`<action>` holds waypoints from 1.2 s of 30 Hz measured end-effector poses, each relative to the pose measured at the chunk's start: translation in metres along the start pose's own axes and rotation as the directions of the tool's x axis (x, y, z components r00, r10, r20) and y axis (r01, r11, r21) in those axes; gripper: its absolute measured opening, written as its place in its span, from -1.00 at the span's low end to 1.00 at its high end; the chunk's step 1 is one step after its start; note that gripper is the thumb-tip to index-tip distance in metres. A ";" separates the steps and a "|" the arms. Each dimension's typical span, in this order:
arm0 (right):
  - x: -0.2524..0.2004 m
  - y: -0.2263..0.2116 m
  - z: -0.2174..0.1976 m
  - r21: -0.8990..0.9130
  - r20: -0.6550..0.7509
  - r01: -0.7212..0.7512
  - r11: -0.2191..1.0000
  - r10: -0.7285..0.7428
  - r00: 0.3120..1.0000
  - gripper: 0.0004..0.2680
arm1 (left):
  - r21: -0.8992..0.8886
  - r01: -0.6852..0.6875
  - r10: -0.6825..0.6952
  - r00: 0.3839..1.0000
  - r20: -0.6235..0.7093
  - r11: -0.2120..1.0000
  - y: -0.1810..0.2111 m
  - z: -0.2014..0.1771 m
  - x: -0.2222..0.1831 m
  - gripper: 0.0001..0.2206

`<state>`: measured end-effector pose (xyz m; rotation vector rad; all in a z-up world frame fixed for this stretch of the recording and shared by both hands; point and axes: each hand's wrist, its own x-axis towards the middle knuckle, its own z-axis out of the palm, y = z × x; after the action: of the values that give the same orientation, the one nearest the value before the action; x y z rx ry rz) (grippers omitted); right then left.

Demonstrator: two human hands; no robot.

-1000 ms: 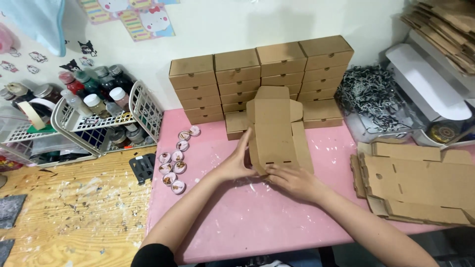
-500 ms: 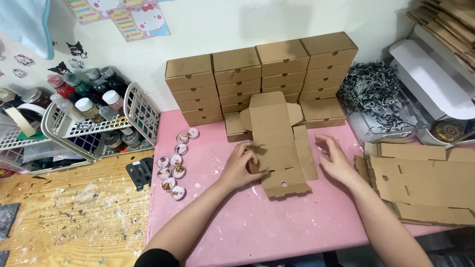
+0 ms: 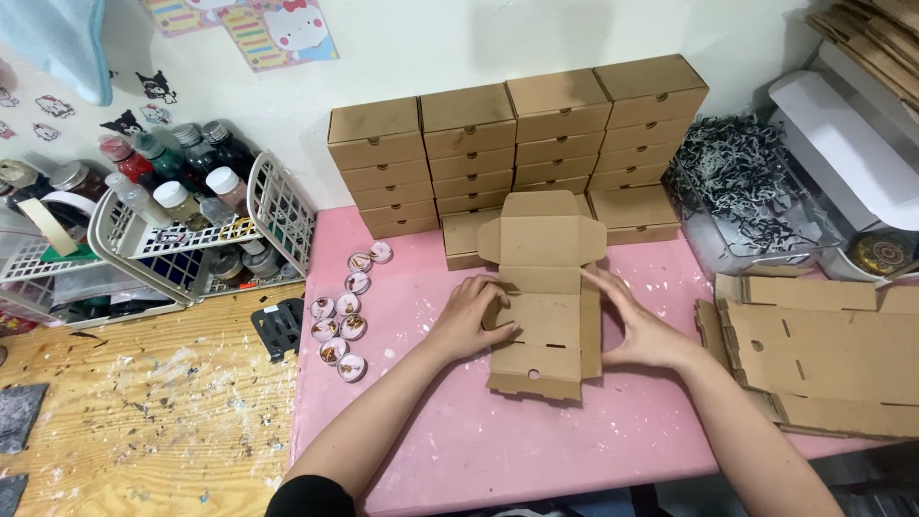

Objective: The person is assembling small cardboard boxes, placing decorative items or small candles into plastic bags, and then packing them into the assembled boxes.

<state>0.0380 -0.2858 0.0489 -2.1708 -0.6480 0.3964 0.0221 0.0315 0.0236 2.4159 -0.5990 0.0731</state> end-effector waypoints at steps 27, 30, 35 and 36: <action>0.005 -0.015 0.038 -0.218 -0.149 0.170 0.961 -0.205 0.967 -0.29 | -0.023 -0.198 0.199 0.974 0.110 0.980 0.009 0.019 -0.012 -0.14; 0.003 -0.020 0.038 -0.226 -0.151 0.209 0.951 -0.246 0.957 -0.26 | -0.022 -0.255 0.256 0.965 0.052 0.967 0.007 0.022 -0.013 -0.09; 0.004 -0.009 0.044 -0.250 -0.135 0.291 0.924 -0.331 0.934 -0.30 | 0.010 -0.158 0.154 0.975 0.161 0.987 0.015 0.014 -0.017 -0.04; 0.005 -0.006 0.046 -0.236 -0.129 0.302 0.924 -0.337 0.933 -0.31 | -0.002 -0.100 0.097 0.968 0.230 0.995 0.017 0.011 -0.017 -0.01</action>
<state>0.0181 -0.2514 0.0248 -2.2138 -0.9688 -0.0324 -0.0019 0.0201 0.0212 2.4208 -0.8255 -0.1657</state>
